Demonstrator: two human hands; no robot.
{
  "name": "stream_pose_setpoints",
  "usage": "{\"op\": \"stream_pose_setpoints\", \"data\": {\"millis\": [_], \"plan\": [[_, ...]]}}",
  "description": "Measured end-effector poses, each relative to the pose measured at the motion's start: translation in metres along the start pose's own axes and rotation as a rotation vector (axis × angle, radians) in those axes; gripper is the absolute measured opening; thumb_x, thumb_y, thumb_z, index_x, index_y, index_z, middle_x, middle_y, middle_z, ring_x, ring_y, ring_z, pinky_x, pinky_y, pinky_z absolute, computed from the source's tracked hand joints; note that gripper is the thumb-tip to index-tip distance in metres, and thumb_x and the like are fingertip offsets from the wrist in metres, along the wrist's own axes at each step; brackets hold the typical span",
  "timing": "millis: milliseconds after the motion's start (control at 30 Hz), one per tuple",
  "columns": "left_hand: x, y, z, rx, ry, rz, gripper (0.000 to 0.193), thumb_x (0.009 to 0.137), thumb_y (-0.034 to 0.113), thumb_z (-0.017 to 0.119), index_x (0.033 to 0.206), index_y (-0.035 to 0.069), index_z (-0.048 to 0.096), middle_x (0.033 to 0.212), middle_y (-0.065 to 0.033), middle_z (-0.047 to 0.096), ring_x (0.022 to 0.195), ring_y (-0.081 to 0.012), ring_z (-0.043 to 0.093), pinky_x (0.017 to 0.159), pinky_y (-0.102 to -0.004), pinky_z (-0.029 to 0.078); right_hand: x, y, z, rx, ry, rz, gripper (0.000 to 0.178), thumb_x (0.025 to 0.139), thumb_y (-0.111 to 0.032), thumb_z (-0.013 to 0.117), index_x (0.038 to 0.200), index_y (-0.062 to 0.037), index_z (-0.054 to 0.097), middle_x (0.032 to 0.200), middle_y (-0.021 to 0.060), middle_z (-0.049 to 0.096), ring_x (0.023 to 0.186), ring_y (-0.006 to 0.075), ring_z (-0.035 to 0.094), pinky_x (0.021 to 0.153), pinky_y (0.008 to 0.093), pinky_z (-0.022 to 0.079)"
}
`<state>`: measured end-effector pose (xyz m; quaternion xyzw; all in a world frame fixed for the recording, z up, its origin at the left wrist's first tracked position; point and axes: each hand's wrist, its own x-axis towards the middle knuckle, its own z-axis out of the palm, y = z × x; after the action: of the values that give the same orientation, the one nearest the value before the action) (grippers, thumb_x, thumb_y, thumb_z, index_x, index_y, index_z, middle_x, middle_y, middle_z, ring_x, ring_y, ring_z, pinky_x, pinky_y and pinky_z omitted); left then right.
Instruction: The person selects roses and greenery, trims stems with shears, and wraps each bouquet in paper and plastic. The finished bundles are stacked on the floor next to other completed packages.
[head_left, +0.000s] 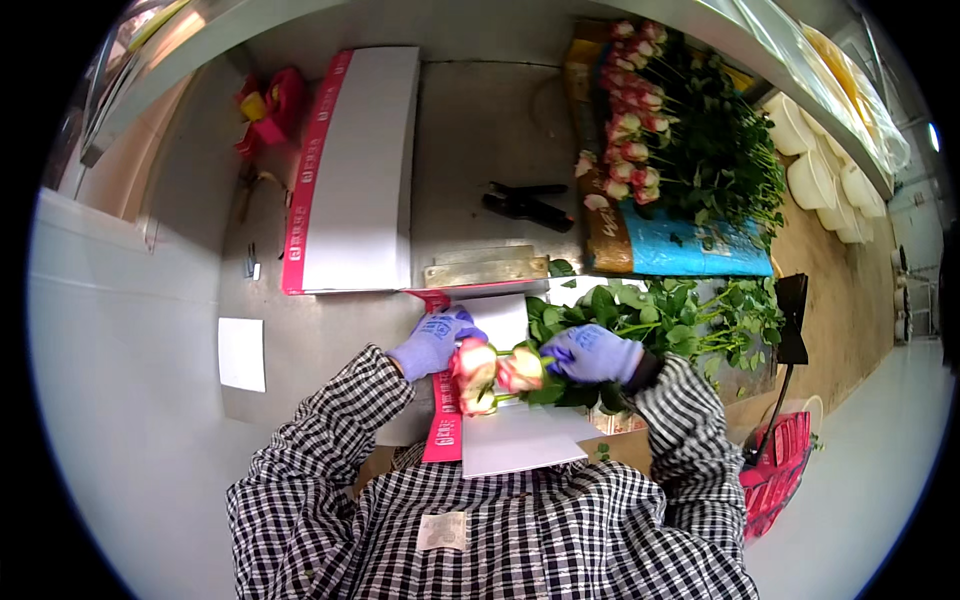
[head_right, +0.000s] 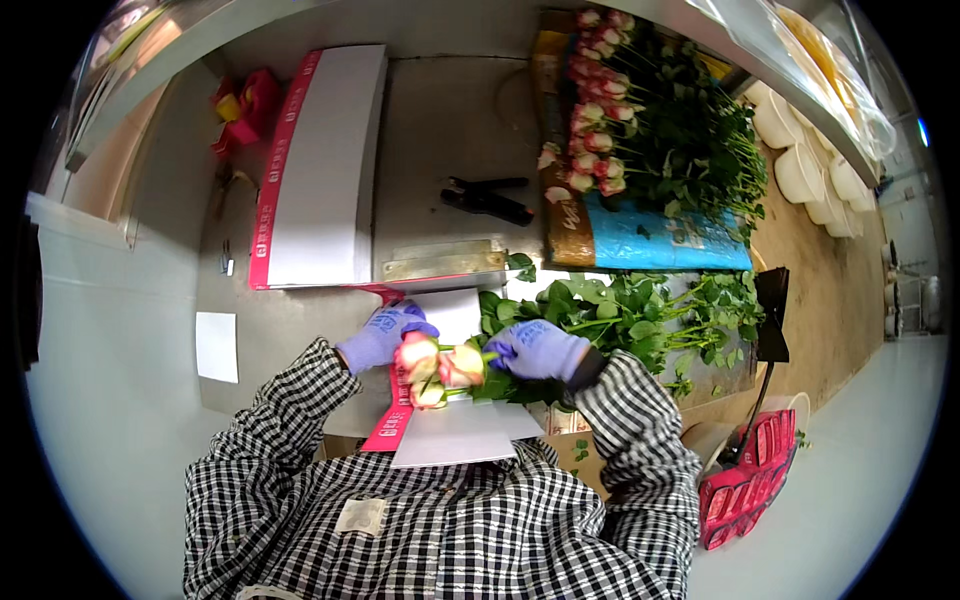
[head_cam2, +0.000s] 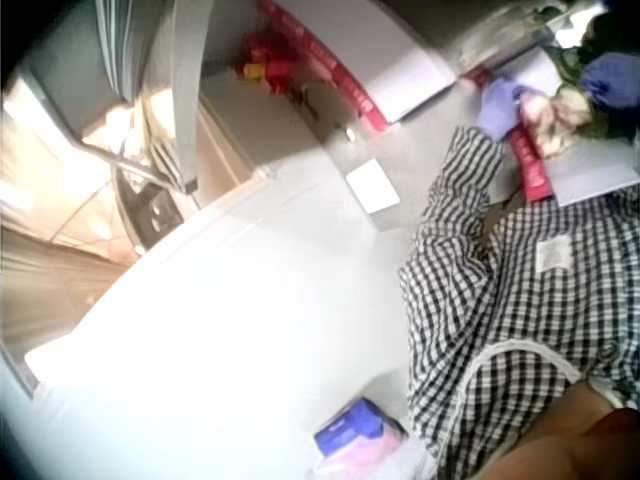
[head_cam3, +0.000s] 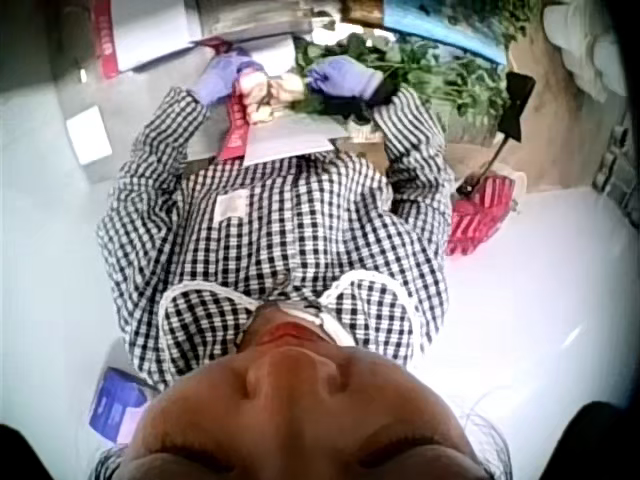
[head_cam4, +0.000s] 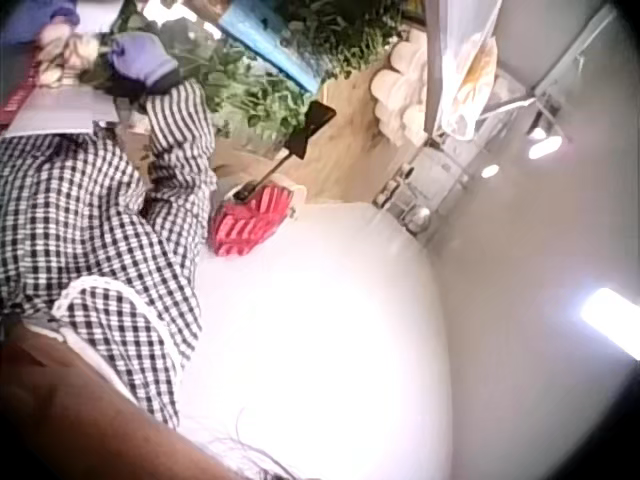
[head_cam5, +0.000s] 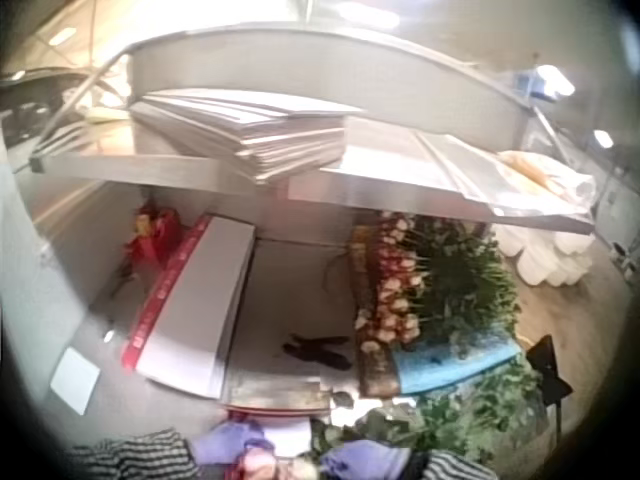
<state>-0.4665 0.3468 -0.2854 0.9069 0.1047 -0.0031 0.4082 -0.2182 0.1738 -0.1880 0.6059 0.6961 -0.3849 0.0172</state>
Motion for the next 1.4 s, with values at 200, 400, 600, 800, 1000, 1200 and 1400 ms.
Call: {"op": "stream_pose_setpoints", "data": {"millis": [200,400,600,800,1000,1200,1400], "plan": [[-0.017,-0.005,0.018,0.119,0.084,-0.251,0.050,0.069,0.034,0.073,0.111,0.011,0.060,0.121,-0.0159,0.051,0.115,-0.0360,0.047,0.096,-0.0465,0.039,0.038,0.009,0.005,0.440,0.169,0.005,0.031,0.081,-0.025,0.070,0.108,-0.0118,0.062,0.104,0.0093,0.066,0.097,0.0293,0.062,0.086,0.0377,0.048],[-0.026,0.002,0.030,-0.087,0.349,-0.284,0.091,0.062,0.048,0.081,0.137,0.017,0.042,0.135,-0.0212,0.038,0.123,-0.0413,0.038,0.105,-0.0509,0.033,0.043,0.028,0.019,0.053,0.255,-0.022,0.028,0.082,-0.023,0.066,0.108,-0.0150,0.063,0.099,0.0097,0.063,0.097,0.0298,0.060,0.083,0.0393,0.048],[-0.031,0.007,0.026,-0.160,0.412,-0.270,0.085,0.065,0.044,0.080,0.137,0.016,0.043,0.134,-0.0211,0.038,0.124,-0.0407,0.036,0.106,-0.0506,0.031,0.048,0.016,0.019,0.140,0.250,-0.010,0.034,0.084,-0.027,0.064,0.116,-0.0165,0.060,0.107,0.0093,0.064,0.101,0.0289,0.060,0.088,0.0385,0.047],[-0.025,0.013,0.010,-0.190,0.325,-0.272,0.079,0.066,0.043,0.079,0.134,0.019,0.047,0.134,-0.0216,0.038,0.121,-0.0419,0.039,0.104,-0.0518,0.034,0.062,0.048,0.036,0.174,0.250,-0.142,0.031,0.084,-0.025,0.065,0.114,-0.0161,0.063,0.102,0.0086,0.066,0.099,0.0281,0.061,0.086,0.0383,0.049],[-0.019,0.005,0.005,-0.257,0.213,-0.239,0.065,0.065,0.045,0.079,0.125,0.027,0.059,0.131,-0.0213,0.041,0.120,-0.0415,0.041,0.104,-0.0513,0.035,0.047,0.021,0.006,0.544,0.240,-0.087,0.040,0.081,-0.021,0.069,0.119,-0.0136,0.060,0.106,0.0078,0.065,0.100,0.0289,0.060,0.089,0.0387,0.048],[-0.023,0.024,-0.002,-0.149,0.245,-0.330,0.065,0.065,0.049,0.078,0.123,0.026,0.059,0.129,-0.0186,0.045,0.120,-0.0406,0.041,0.102,-0.0481,0.036,0.024,-0.034,-0.028,0.106,0.614,-0.206,0.040,0.078,-0.016,0.068,0.118,-0.0180,0.062,0.099,0.0061,0.063,0.089,0.0262,0.060,0.076,0.0366,0.050],[-0.014,0.030,0.058,-0.084,0.685,-0.587,0.060,0.068,0.053,0.076,0.107,0.011,0.058,0.117,-0.0145,0.047,0.109,-0.0330,0.042,0.093,-0.0459,0.035,0.092,-0.004,0.052,-0.212,0.715,-0.010,0.047,0.075,-0.015,0.063,0.122,-0.0185,0.058,0.113,0.0104,0.058,0.100,0.0319,0.056,0.086,0.0429,0.046]]}}
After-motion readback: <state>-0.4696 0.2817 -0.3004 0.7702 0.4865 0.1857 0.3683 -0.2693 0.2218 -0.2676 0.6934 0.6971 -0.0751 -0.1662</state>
